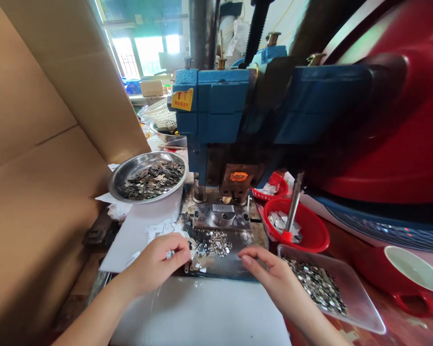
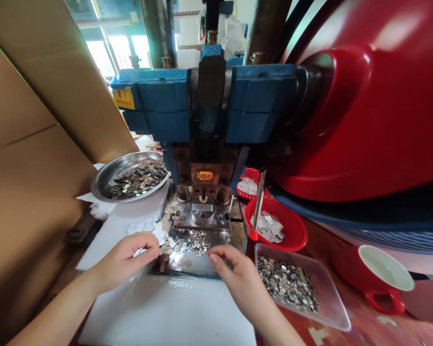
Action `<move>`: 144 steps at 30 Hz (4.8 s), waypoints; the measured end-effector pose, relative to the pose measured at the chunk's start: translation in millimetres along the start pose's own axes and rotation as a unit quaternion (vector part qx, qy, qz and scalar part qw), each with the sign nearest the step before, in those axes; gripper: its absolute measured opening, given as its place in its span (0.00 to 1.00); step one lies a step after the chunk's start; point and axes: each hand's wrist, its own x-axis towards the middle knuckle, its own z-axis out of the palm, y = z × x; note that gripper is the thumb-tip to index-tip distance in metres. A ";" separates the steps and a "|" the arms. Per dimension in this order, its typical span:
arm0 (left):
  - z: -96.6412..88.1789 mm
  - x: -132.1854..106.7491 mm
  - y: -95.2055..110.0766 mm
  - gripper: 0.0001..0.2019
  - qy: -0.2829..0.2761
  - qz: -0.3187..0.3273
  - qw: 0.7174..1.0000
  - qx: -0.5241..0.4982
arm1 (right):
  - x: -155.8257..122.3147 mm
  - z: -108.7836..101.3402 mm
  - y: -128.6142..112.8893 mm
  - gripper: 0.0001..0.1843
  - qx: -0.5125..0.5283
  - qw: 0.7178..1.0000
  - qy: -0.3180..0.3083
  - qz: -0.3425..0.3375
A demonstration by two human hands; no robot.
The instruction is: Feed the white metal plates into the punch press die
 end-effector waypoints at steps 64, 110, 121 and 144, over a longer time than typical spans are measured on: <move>37.5 108.9 -10.4 0.10 0.206 -0.050 0.977 -0.009 | 91.9 10.5 11.2 0.12 -0.386 0.867 0.168 -0.268; 50.3 138.0 -18.4 0.08 0.185 -0.008 0.982 0.018 | 93.7 2.3 16.4 0.15 -0.408 0.859 0.158 -0.265; 56.3 142.4 -20.2 0.09 0.176 -0.015 0.984 -0.015 | 93.6 1.9 7.4 0.14 -0.450 0.843 0.146 -0.256; 5.9 34.2 -42.2 0.10 0.155 -0.064 0.984 0.065 | 29.9 -25.5 69.5 0.35 0.167 0.957 0.235 -0.041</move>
